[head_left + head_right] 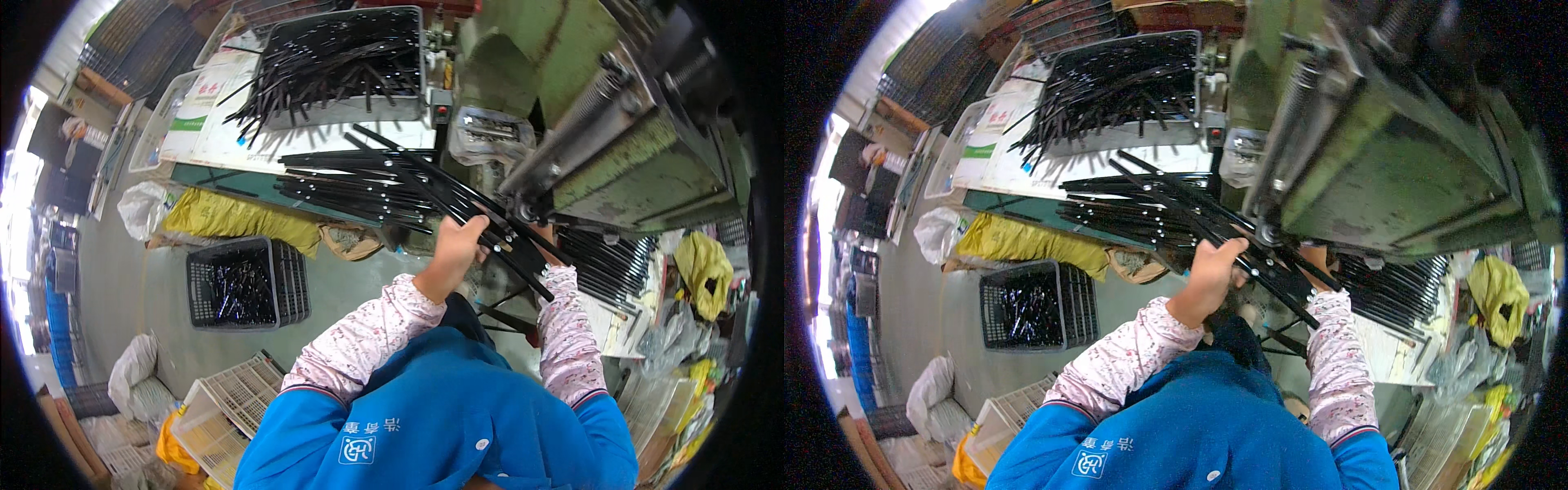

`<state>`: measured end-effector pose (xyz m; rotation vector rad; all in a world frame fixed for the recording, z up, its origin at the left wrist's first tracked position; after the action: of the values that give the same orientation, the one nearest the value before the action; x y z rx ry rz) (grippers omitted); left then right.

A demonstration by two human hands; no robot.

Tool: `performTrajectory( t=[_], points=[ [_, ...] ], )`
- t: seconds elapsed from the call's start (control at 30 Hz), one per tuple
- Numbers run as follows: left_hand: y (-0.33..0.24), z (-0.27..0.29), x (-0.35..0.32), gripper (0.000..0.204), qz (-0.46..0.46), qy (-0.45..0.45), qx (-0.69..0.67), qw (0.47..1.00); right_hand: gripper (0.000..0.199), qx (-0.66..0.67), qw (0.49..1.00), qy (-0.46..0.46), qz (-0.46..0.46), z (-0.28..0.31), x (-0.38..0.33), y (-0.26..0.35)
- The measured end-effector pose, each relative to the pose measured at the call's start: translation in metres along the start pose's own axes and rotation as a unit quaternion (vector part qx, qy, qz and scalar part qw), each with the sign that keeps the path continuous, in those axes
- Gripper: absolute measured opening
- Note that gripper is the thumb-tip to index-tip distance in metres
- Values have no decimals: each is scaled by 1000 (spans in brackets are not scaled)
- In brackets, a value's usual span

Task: The person repeatedly picks up black metal rods from a bin and inserts them into a green industrial machine. They align the rods and push them into the machine's mechanism, then remove the processed rods and place them into a nearby container. The cycle continues throughout the clip.

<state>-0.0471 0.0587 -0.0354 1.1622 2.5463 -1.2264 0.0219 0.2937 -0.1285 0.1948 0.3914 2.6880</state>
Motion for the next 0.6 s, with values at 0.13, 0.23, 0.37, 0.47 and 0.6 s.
performTrajectory(
  t=[0.13,0.23,0.37,0.47,0.6],
  points=[
    [-10,7,-6,17,-33,64,-5,997,38,-3,1000,-22,-17,-36,7,-15],
    [-26,70,-11,21,-76,-82,38,993,40,-20,999,-36,-27,-53,11,-29],
    [-53,203,15,31,-132,-229,111,958,45,-28,998,-56,-28,-85,28,-57],
    [-57,242,60,42,-54,-230,90,968,48,-46,995,-86,-37,-117,28,-139],
    [-88,246,66,56,-6,-198,288,937,40,-55,995,-66,-52,-121,24,-124]
  ],
)
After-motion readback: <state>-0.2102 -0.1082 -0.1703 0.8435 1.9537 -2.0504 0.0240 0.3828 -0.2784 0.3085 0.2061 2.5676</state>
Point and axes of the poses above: each hand's wrist, its own x-axis towards the middle knuckle, its own z-axis out of the back of the hand, y = z × x, the point moved 9 cm from there along x, towards the middle knuckle, and after that the axes turned 10 degrees about -x, right-handed, at the moved point
